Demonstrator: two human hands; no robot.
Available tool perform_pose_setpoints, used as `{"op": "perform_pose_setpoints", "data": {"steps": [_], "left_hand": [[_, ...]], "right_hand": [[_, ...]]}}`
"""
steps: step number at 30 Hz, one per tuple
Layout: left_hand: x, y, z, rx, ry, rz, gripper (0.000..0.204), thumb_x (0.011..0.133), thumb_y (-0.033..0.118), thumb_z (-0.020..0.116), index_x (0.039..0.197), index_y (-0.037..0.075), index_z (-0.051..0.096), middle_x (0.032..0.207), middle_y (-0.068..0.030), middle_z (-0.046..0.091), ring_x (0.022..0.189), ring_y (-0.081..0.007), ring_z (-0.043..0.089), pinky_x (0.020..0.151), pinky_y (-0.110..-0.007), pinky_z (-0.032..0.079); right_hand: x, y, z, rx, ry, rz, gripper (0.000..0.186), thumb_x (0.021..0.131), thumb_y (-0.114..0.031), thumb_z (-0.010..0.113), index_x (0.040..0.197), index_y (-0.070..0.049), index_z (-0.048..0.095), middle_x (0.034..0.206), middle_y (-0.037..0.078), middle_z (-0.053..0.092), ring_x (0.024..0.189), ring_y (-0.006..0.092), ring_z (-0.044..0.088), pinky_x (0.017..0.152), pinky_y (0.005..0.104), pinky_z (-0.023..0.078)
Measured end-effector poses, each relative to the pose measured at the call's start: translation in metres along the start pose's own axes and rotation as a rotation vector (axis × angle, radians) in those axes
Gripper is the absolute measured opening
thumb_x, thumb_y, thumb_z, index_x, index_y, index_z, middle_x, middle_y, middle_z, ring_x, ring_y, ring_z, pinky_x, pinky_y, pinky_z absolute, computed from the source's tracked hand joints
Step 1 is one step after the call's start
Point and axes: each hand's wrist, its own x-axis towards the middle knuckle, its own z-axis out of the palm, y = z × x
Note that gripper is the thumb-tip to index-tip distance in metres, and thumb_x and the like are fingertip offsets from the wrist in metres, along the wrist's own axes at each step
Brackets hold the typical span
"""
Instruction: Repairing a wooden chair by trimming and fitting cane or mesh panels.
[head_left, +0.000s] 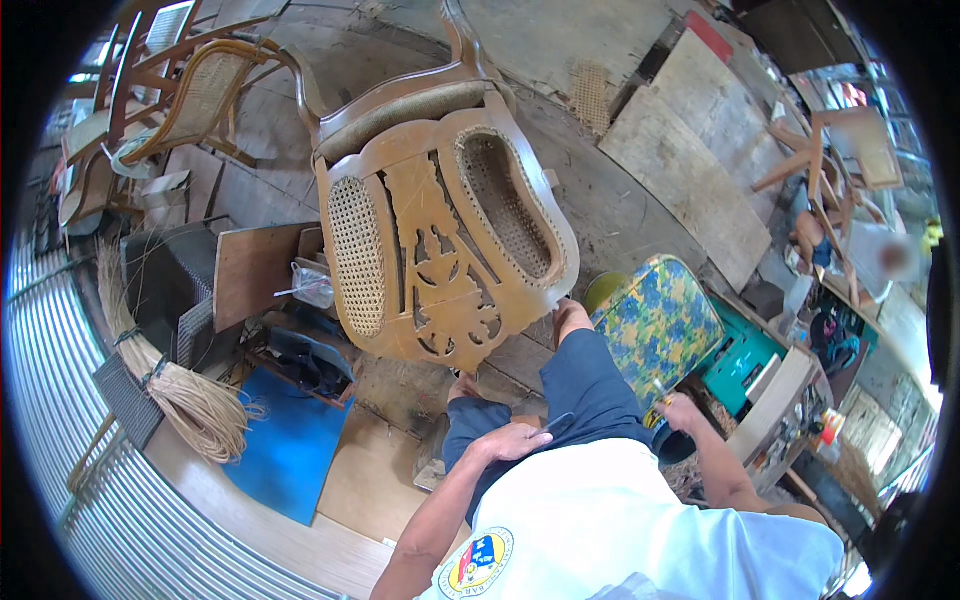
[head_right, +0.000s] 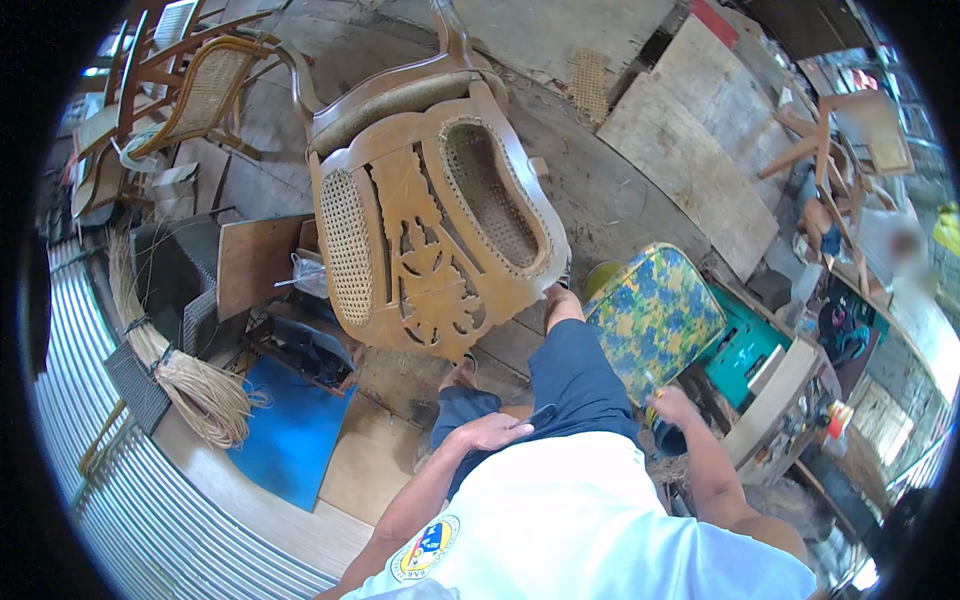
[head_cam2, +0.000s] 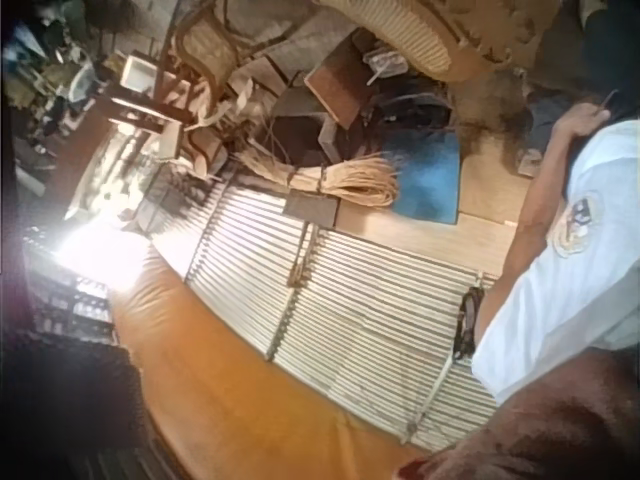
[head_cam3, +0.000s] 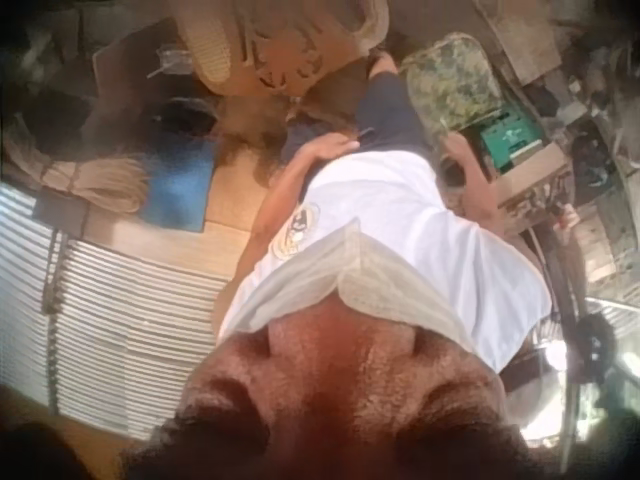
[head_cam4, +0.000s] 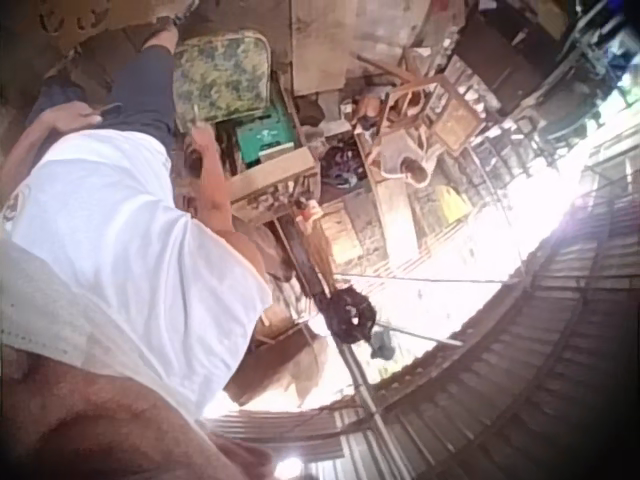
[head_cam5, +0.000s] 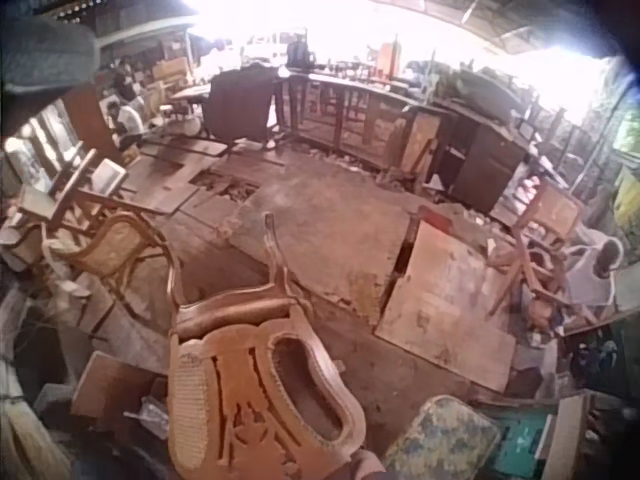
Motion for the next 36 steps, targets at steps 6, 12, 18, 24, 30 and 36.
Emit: {"op": "perform_pose_setpoints", "data": {"steps": [6,12,18,24,30,36], "left_hand": [[0.038,0.067,-0.004,0.045,0.011,-0.011,0.059,0.103,0.051,0.041,0.114,-0.001,0.067,0.11,-0.0254,0.069,0.105,-0.0386,0.065,0.092,-0.044,0.049],[0.044,0.111,0.003,-0.011,0.124,-0.006,0.056,0.103,0.05,0.041,0.116,0.001,0.067,0.112,-0.025,0.068,0.105,-0.0416,0.064,0.092,-0.045,0.049],[0.049,0.12,0.003,-0.05,0.232,0.043,0.058,0.103,0.05,0.042,0.106,-0.003,0.067,0.103,-0.025,0.069,0.095,-0.0392,0.065,0.087,-0.044,0.049],[0.066,0.074,0.012,-0.178,0.379,0.15,0.044,0.103,0.041,0.047,0.103,0.002,0.068,0.092,-0.0151,0.07,0.089,-0.0225,0.065,0.083,-0.036,0.049],[0.04,0.058,0.062,-0.68,0.782,0.264,0.032,0.103,0.029,0.049,0.105,0.004,0.069,0.092,-0.0106,0.072,0.084,-0.0174,0.067,0.077,-0.03,0.052],[-0.004,0.027,0.172,-1.281,1.139,-0.294,0.031,0.1,0.032,0.058,0.097,0.003,0.068,0.063,0.0053,0.046,0.054,-0.0061,0.047,0.051,-0.024,0.038]], "right_hand": [[0.038,-0.068,-0.159,0.379,0.079,0.01,0.027,0.093,-0.028,0.069,0.085,-0.004,0.06,0.061,0.003,0.054,0.048,0.0138,0.051,0.045,0.0323,0.043],[0.061,-0.071,-0.218,0.126,0.059,0.036,0.034,0.09,-0.03,0.07,0.101,0.002,0.064,0.082,0.011,0.066,0.067,0.0207,0.064,0.058,0.0381,0.051],[0.02,-0.091,-0.223,0.088,0.126,0.047,0.027,0.095,-0.022,0.067,0.103,-0.003,0.05,0.067,0.007,0.057,0.052,0.016,0.058,0.046,0.0331,0.046],[-0.016,-0.054,-0.214,0.117,0.154,0.049,0.027,0.095,-0.025,0.066,0.101,-0.004,0.049,0.066,0.007,0.057,0.054,0.0175,0.059,0.049,0.0321,0.048],[-0.06,-0.128,-0.232,0.279,0.42,-0.329,0.026,0.095,-0.026,0.067,0.093,-0.004,0.052,0.069,0.005,0.058,0.059,0.0122,0.057,0.054,0.0316,0.045],[-0.062,-0.216,-0.255,0.302,0.129,-0.496,0.023,0.097,-0.028,0.064,0.094,-0.006,0.056,0.067,0.001,0.053,0.06,0.0097,0.054,0.058,0.0275,0.045]]}}
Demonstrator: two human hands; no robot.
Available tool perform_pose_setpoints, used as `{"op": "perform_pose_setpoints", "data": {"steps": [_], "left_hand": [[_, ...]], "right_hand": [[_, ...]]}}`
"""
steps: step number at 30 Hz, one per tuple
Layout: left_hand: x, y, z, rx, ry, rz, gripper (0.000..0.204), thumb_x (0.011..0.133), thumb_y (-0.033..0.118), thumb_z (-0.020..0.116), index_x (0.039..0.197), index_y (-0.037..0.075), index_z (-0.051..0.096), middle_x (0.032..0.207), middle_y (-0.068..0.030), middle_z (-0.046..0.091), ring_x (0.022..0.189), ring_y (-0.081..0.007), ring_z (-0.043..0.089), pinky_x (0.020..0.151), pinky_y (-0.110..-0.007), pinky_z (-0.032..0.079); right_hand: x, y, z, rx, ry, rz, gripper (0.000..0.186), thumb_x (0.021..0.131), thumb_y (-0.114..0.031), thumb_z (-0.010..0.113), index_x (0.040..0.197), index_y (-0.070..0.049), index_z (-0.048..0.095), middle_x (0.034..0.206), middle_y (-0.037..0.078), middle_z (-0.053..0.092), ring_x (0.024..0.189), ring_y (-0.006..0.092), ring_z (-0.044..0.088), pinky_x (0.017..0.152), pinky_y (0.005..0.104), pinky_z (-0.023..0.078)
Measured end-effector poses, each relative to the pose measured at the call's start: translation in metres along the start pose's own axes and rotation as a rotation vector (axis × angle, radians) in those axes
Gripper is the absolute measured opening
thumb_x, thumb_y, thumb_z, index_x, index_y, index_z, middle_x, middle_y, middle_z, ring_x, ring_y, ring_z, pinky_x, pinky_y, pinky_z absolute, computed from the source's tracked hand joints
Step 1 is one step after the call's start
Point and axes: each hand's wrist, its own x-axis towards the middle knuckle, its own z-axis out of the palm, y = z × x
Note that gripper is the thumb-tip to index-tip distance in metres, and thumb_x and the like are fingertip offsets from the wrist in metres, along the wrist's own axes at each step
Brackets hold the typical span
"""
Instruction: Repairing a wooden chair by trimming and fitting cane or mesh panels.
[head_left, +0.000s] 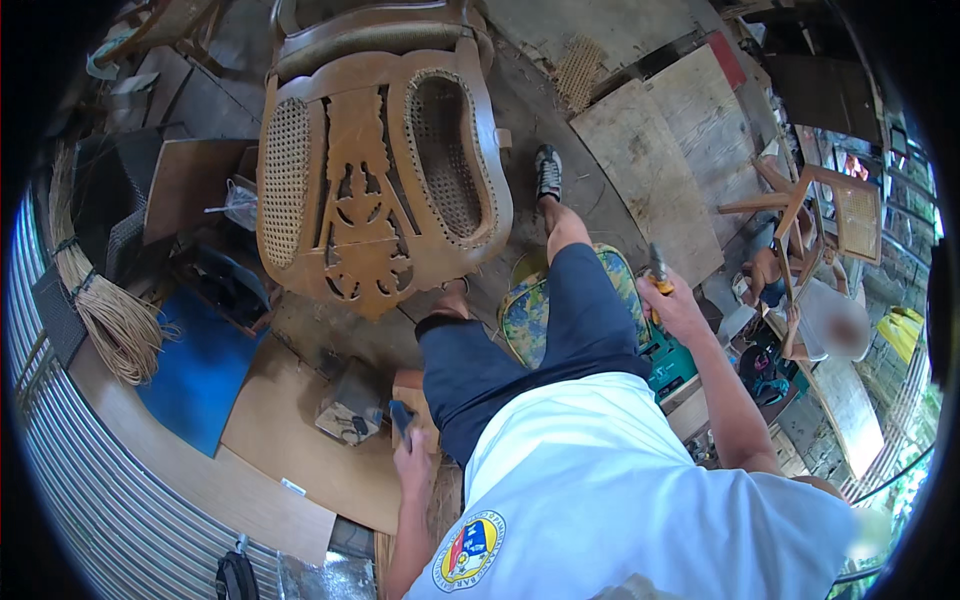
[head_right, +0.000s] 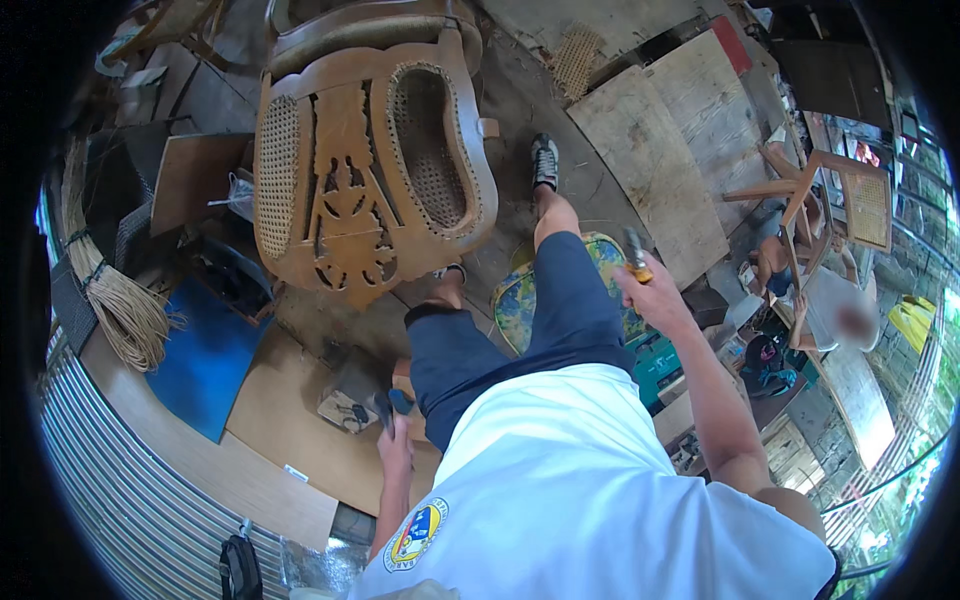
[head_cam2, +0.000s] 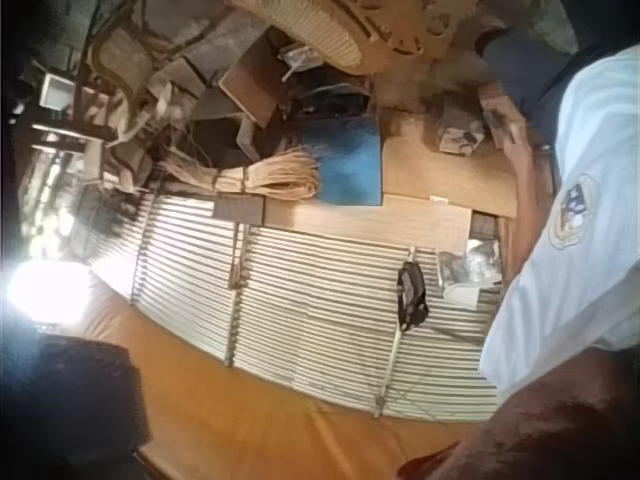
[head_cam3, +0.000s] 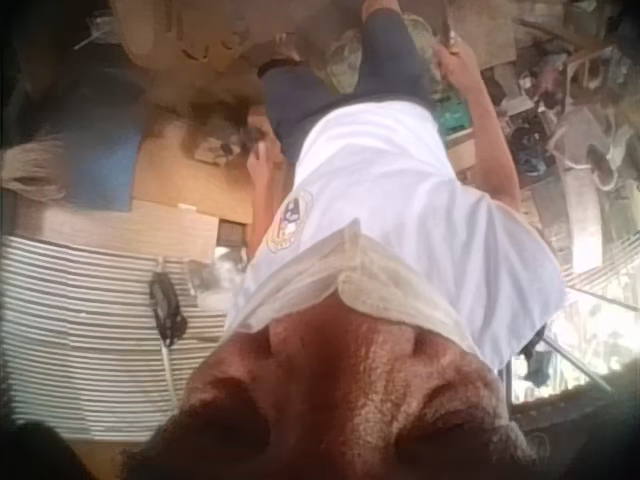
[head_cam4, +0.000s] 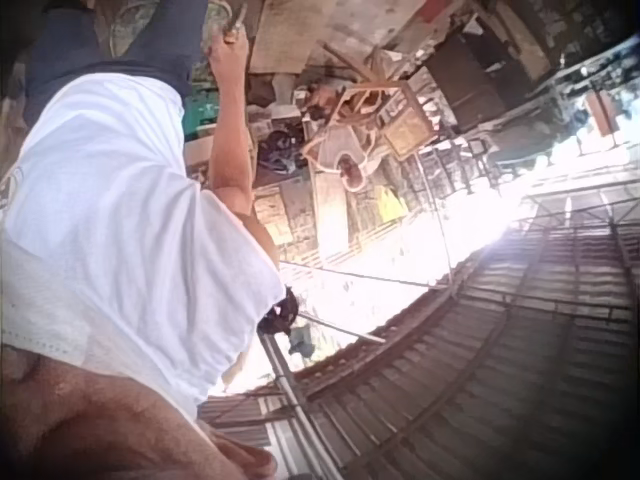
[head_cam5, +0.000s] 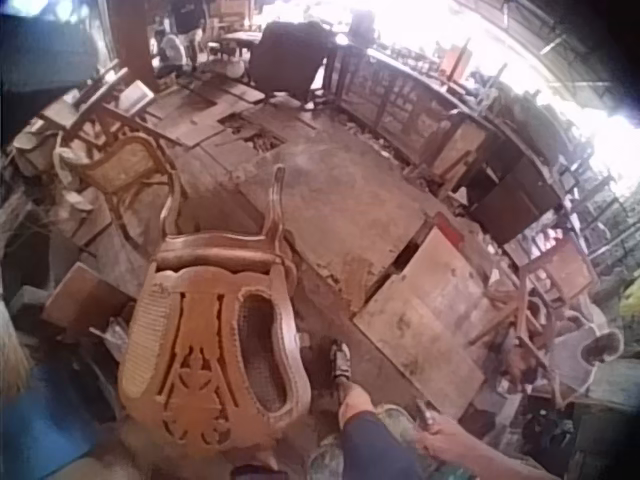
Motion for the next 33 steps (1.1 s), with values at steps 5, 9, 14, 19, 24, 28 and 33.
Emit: {"op": "perform_pose_setpoints", "data": {"steps": [5,9,14,19,24,28,33], "left_hand": [[-0.096,-0.038,0.038,0.158,-0.139,-0.149,0.028,0.104,0.03,0.054,0.094,0.006,0.063,0.072,-0.0044,0.059,0.051,-0.0059,0.045,0.045,-0.024,0.033],[-0.144,-0.024,0.05,0.14,-0.095,-0.184,0.028,0.104,0.03,0.054,0.094,0.006,0.063,0.073,-0.0043,0.059,0.052,-0.006,0.045,0.046,-0.025,0.033],[-0.079,0.036,0.062,0.068,-0.055,0.01,0.028,0.104,0.03,0.054,0.095,0.006,0.063,0.073,-0.0041,0.059,0.054,-0.0062,0.045,0.048,-0.025,0.034],[-0.013,0.139,0.078,-0.013,-0.021,0.349,0.028,0.104,0.031,0.054,0.095,0.006,0.063,0.074,-0.0038,0.059,0.056,-0.0063,0.045,0.049,-0.025,0.034],[0.005,0.185,0.049,-0.184,0.045,0.499,0.028,0.104,0.031,0.054,0.095,0.006,0.063,0.075,-0.0036,0.059,0.057,-0.0065,0.045,0.051,-0.026,0.034],[-0.001,0.202,0.046,-0.19,0.049,0.583,0.028,0.104,0.031,0.054,0.095,0.006,0.063,0.076,-0.0035,0.059,0.059,-0.0067,0.045,0.052,-0.026,0.035],[-0.008,0.213,0.033,-0.203,0.036,0.651,0.029,0.104,0.031,0.054,0.095,0.006,0.063,0.076,-0.0033,0.059,0.06,-0.0069,0.045,0.054,-0.026,0.035]], "right_hand": [[0.005,-0.009,-0.059,-0.297,-0.516,0.106,0.026,0.096,-0.032,0.066,0.091,-0.007,0.057,0.07,-0.001,0.057,0.063,0.0096,0.056,0.059,0.0274,0.046],[-0.031,0.022,-0.127,-0.326,-0.721,0.481,0.023,0.093,-0.028,0.07,0.092,-0.007,0.061,0.079,0.0,0.065,0.072,0.0105,0.06,0.065,0.029,0.049],[-0.073,0.104,-0.132,0.082,-0.521,0.543,0.02,0.094,-0.026,0.07,0.104,-0.009,0.067,0.091,0.002,0.07,0.088,0.0134,0.067,0.074,0.0318,0.053],[-0.042,0.255,-0.163,0.04,-0.439,0.256,0.022,0.094,-0.028,0.069,0.105,-0.008,0.067,0.095,0.003,0.07,0.091,0.0142,0.067,0.077,0.032,0.052],[0.013,0.412,-0.206,-0.144,-0.405,0.122,0.025,0.094,-0.029,0.069,0.106,-0.008,0.068,0.099,0.005,0.07,0.095,0.0152,0.066,0.081,0.0323,0.051],[0.069,0.404,-0.14,-0.178,-0.335,0.107,0.027,0.093,-0.031,0.068,0.108,-0.008,0.069,0.102,0.006,0.07,0.098,0.016,0.066,0.083,0.0325,0.051],[0.113,0.38,-0.092,-0.233,-0.238,0.126,0.03,0.093,-0.033,0.067,0.109,-0.008,0.07,0.107,0.008,0.069,0.102,0.017,0.066,0.087,0.0327,0.05]]}}
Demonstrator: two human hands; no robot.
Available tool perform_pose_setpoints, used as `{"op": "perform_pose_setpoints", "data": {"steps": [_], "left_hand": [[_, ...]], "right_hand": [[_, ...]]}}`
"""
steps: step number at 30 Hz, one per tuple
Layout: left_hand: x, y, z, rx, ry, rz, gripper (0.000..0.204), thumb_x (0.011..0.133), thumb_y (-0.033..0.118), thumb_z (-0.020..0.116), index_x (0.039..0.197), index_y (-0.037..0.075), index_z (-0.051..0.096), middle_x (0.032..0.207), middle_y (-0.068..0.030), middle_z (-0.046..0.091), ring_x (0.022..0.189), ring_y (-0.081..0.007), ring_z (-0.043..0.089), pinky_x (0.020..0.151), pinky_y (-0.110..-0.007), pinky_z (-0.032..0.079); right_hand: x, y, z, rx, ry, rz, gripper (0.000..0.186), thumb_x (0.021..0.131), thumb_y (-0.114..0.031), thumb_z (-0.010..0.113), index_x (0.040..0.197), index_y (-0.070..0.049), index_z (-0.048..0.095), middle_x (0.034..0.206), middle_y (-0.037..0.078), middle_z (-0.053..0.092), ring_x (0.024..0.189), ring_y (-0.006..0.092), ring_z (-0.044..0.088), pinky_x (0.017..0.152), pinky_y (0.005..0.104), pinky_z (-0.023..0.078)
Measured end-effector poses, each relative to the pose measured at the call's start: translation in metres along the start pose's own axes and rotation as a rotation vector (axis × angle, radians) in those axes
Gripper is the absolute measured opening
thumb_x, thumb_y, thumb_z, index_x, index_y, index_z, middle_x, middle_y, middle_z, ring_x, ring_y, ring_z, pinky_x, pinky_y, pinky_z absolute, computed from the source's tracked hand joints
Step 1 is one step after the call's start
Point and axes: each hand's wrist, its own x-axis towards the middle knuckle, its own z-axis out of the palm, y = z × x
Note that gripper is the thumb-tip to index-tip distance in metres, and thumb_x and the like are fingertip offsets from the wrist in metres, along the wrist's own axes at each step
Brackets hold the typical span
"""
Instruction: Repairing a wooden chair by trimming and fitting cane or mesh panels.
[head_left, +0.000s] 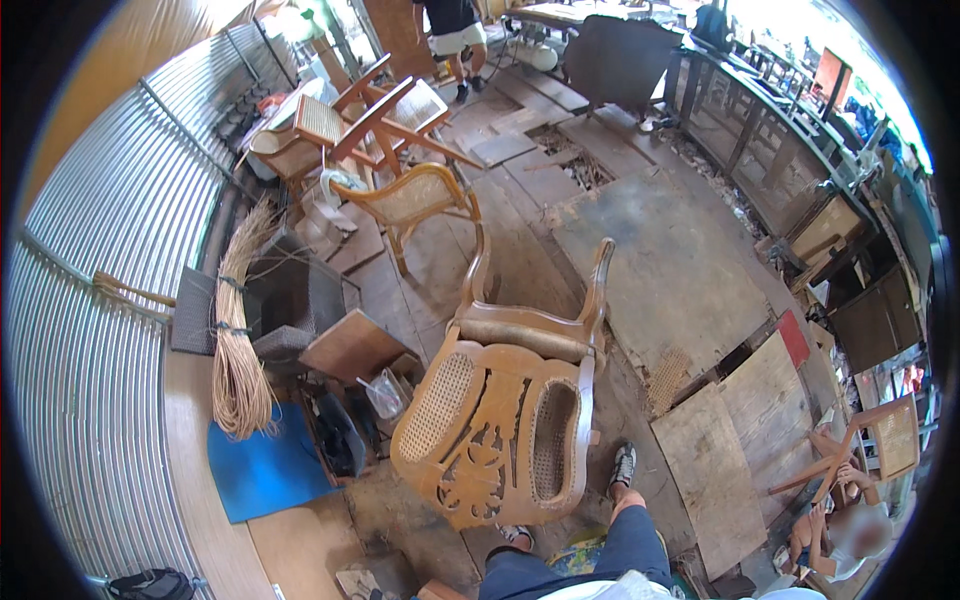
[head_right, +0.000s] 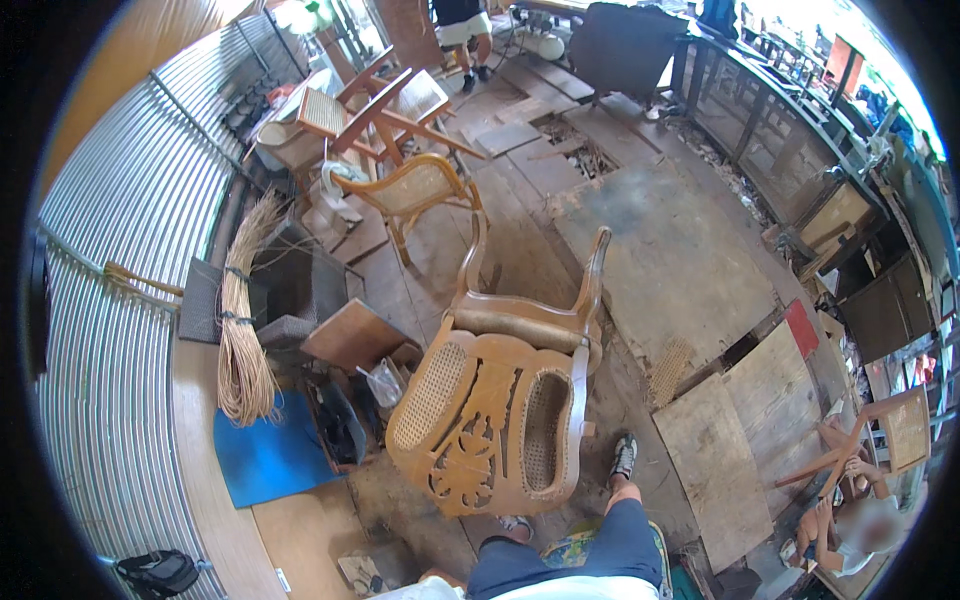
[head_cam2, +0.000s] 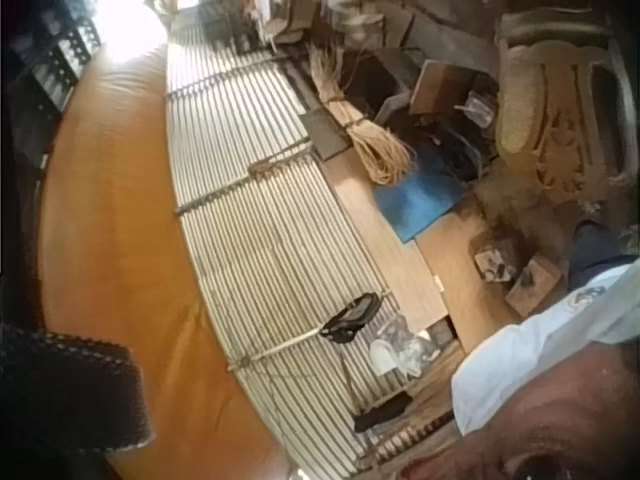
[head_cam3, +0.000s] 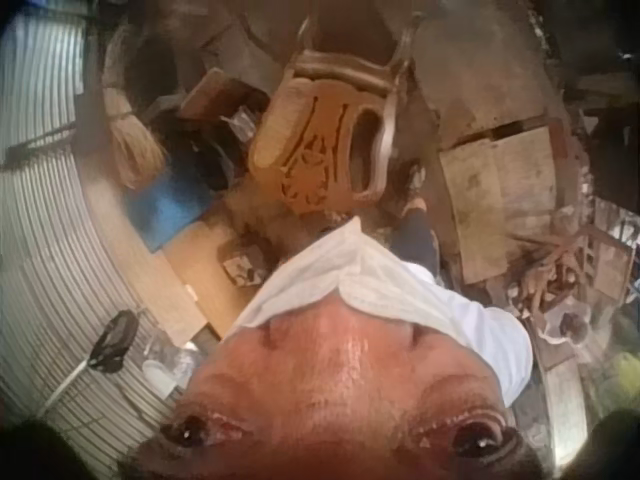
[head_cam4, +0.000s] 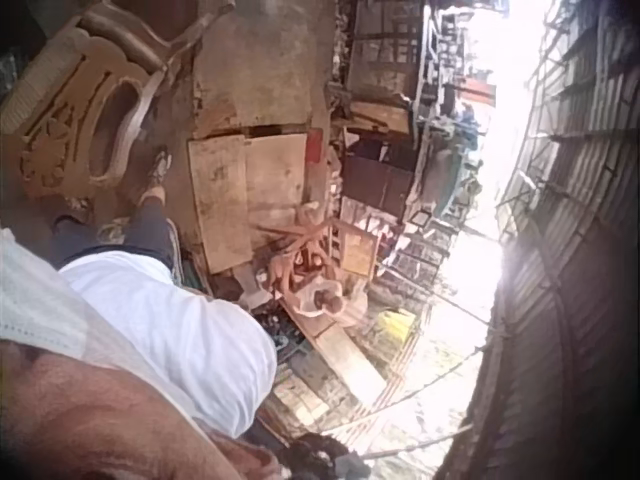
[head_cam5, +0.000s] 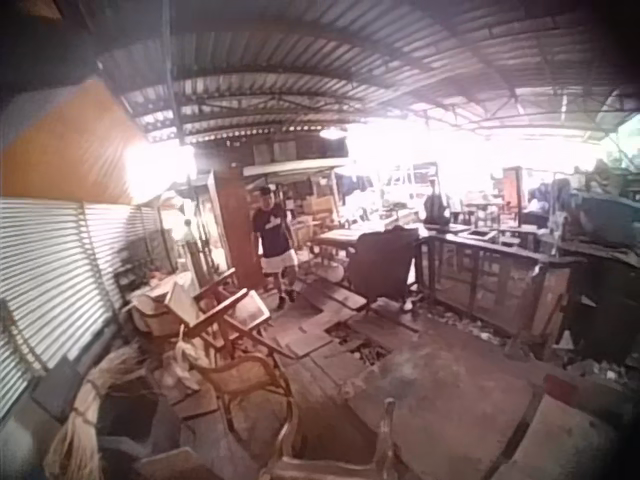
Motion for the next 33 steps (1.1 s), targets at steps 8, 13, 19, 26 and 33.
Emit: {"op": "perform_pose_setpoints", "data": {"steps": [8,13,19,26,33], "left_hand": [[-0.009,0.007,0.017,0.032,-0.11,0.019,0.029,0.104,0.032,0.054,0.096,0.006,0.064,0.078,-0.0029,0.059,0.063,-0.0072,0.046,0.056,-0.027,0.036],[-0.021,0.005,0.027,0.033,-0.158,0.002,0.029,0.104,0.032,0.054,0.096,0.006,0.064,0.079,-0.0027,0.059,0.065,-0.0074,0.046,0.058,-0.027,0.037],[-0.018,0.011,0.034,0.037,-0.235,0.009,0.029,0.104,0.032,0.054,0.096,0.006,0.064,0.079,-0.0024,0.058,0.067,-0.0076,0.046,0.06,-0.027,0.037],[-0.031,0.02,0.024,0.054,-0.247,-0.002,0.03,0.104,0.032,0.054,0.096,0.006,0.064,0.081,-0.0021,0.058,0.069,-0.0078,0.046,0.062,-0.028,0.038],[-0.058,0.029,0.014,0.071,-0.265,-0.021,0.03,0.104,0.033,0.054,0.097,0.006,0.064,0.082,-0.0018,0.058,0.072,-0.0081,0.046,0.064,-0.028,0.039]], "right_hand": [[0.047,-0.17,0.061,-0.001,0.163,0.19,0.034,0.092,-0.036,0.066,0.111,-0.007,0.071,0.114,0.011,0.069,0.108,0.0186,0.065,0.093,0.0331,0.048],[0.06,-0.286,0.082,-0.034,0.246,0.324,0.037,0.092,-0.037,0.066,0.112,-0.007,0.072,0.118,0.013,0.069,0.112,0.0196,0.065,0.096,0.0334,0.047],[0.083,-0.393,0.081,-0.046,0.366,0.477,0.041,0.092,-0.04,0.065,0.114,-0.006,0.073,0.123,0.015,0.068,0.116,0.0208,0.064,0.101,0.0337,0.046],[0.008,-0.456,0.066,0.183,0.217,0.469,0.051,0.091,-0.042,0.062,0.124,-0.003,0.066,0.124,0.02,0.067,0.122,0.0263,0.062,0.103,0.0359,0.045],[0.027,-0.428,0.064,0.055,0.244,0.441,0.049,0.093,-0.04,0.058,0.126,-0.004,0.066,0.125,0.019,0.067,0.123,0.0265,0.061,0.102,0.0363,0.046]]}}
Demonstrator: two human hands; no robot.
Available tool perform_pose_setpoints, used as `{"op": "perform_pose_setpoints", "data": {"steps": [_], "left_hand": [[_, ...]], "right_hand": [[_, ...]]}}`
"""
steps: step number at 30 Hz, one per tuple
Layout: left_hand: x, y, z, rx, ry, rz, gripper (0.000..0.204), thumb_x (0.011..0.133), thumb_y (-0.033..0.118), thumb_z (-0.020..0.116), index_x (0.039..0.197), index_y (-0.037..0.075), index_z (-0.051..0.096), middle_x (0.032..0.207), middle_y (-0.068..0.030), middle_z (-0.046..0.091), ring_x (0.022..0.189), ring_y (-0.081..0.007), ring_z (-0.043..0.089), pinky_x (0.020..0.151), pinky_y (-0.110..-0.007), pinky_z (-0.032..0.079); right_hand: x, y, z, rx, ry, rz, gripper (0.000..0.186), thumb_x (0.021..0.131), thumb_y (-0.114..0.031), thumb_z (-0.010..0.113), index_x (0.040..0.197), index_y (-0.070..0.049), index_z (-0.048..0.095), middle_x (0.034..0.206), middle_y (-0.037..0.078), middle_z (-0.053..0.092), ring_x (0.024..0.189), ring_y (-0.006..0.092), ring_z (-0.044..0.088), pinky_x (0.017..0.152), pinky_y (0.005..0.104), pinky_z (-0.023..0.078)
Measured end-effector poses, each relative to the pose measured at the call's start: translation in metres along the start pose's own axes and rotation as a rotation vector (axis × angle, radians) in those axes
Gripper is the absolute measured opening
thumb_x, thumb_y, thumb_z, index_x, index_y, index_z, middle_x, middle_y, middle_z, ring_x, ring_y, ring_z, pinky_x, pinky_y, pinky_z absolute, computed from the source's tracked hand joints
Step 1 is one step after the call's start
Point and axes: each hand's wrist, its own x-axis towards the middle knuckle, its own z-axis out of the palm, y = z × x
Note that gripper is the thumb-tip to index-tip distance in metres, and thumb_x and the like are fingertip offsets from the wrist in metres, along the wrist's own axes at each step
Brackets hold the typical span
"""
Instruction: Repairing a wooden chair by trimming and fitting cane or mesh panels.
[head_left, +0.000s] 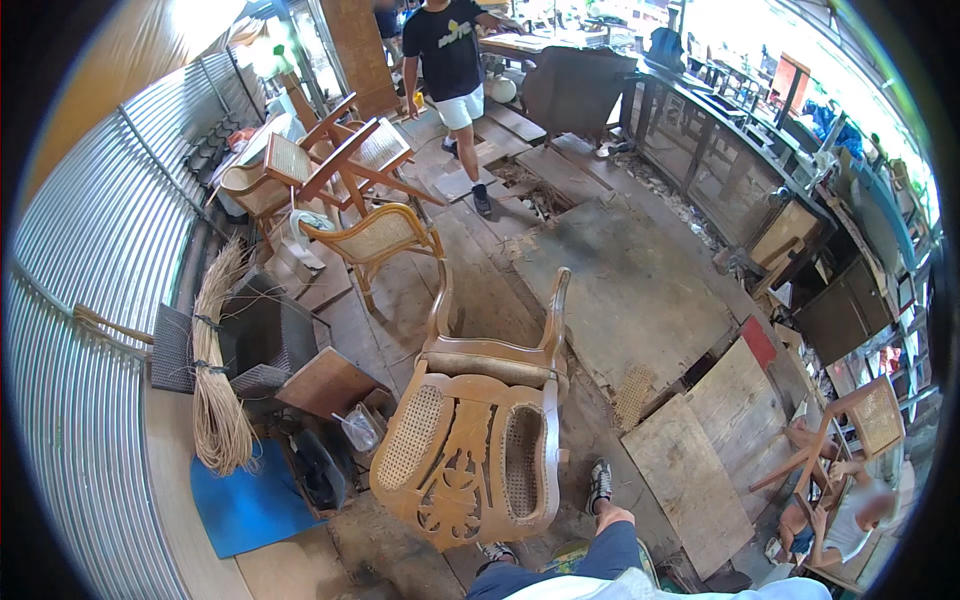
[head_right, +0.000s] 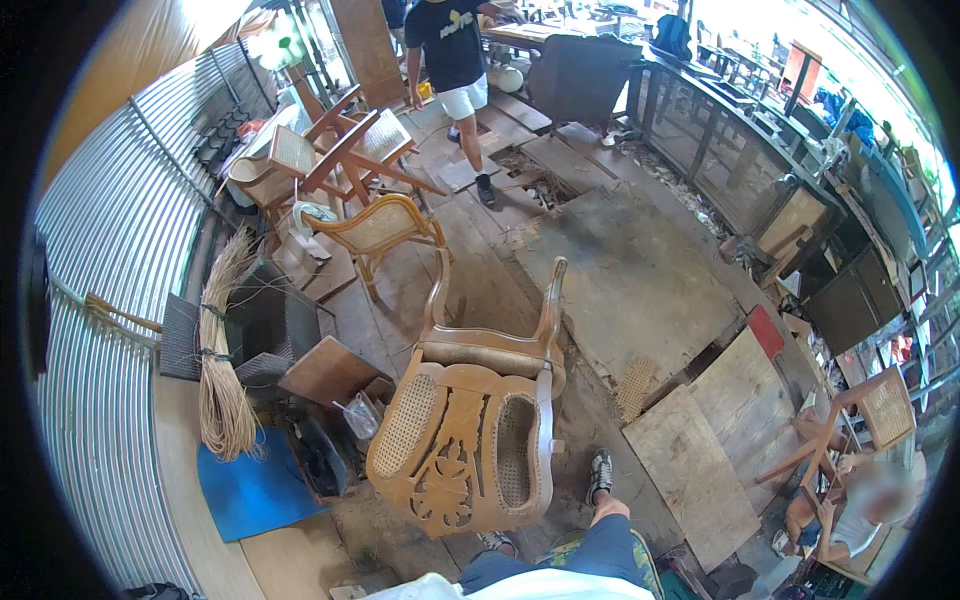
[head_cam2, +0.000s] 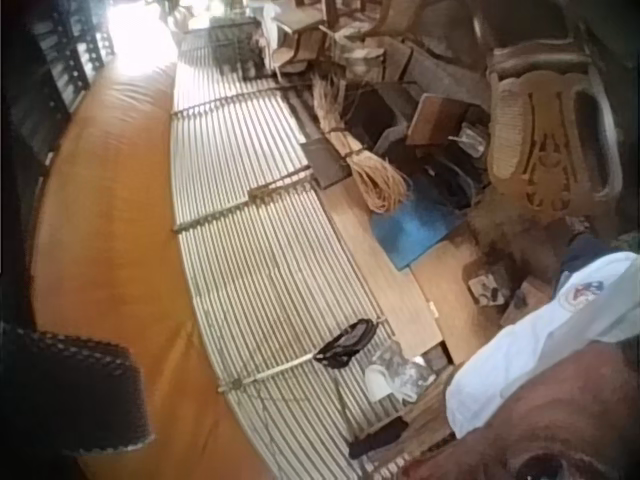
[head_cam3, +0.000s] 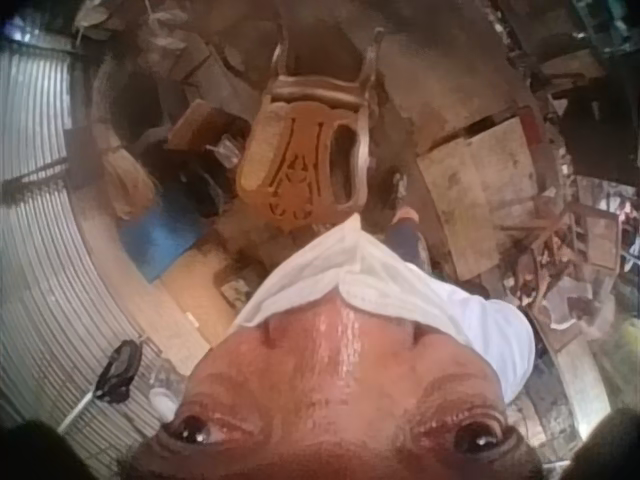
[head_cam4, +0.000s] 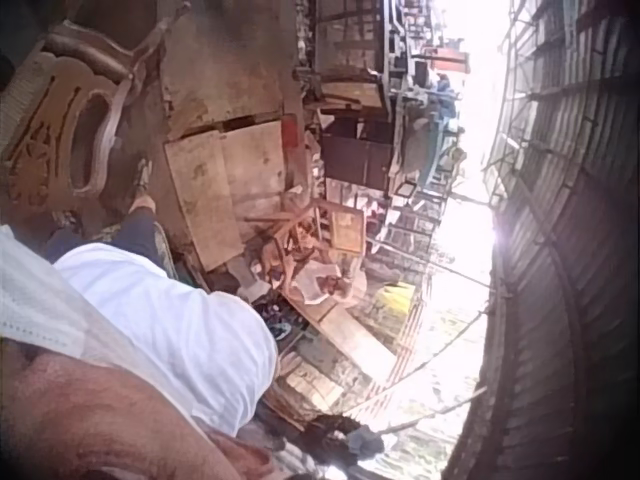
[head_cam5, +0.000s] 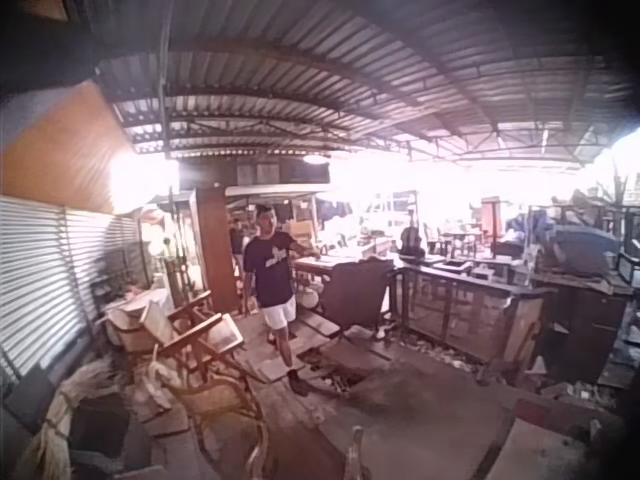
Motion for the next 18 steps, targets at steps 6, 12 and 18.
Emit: {"op": "perform_pose_setpoints", "data": {"steps": [6,12,18], "left_hand": [[-0.018,0.009,-0.004,0.028,-0.001,-0.018,0.03,0.104,0.033,0.054,0.097,0.006,0.065,0.083,-0.0016,0.058,0.074,-0.0083,0.047,0.066,-0.029,0.039],[-0.017,0.01,0.006,0.064,-0.053,-0.04,0.03,0.104,0.033,0.054,0.097,0.006,0.065,0.084,-0.0013,0.058,0.076,-0.0085,0.047,0.068,-0.029,0.04],[0.019,-0.043,0.025,0.057,-0.034,-0.082,0.031,0.104,0.034,0.054,0.098,0.006,0.065,0.085,-0.0011,0.058,0.078,-0.0088,0.047,0.07,-0.03,0.04]], "right_hand": [[0.036,0.005,0.012,-0.093,0.024,-0.045,0.047,0.095,-0.038,0.055,0.127,-0.005,0.065,0.125,0.018,0.067,0.123,0.0268,0.061,0.101,0.0366,0.047],[0.095,0.028,0.017,-0.157,0.072,-0.055,0.045,0.096,-0.036,0.053,0.129,-0.007,0.064,0.125,0.018,0.067,0.124,0.027,0.06,0.099,0.037,0.049],[0.044,-0.014,0.003,-1.29,0.002,-0.521,0.036,0.099,-0.031,0.048,0.122,-0.013,0.07,0.128,0.013,0.067,0.124,0.0253,0.06,0.097,0.0361,0.051]]}}
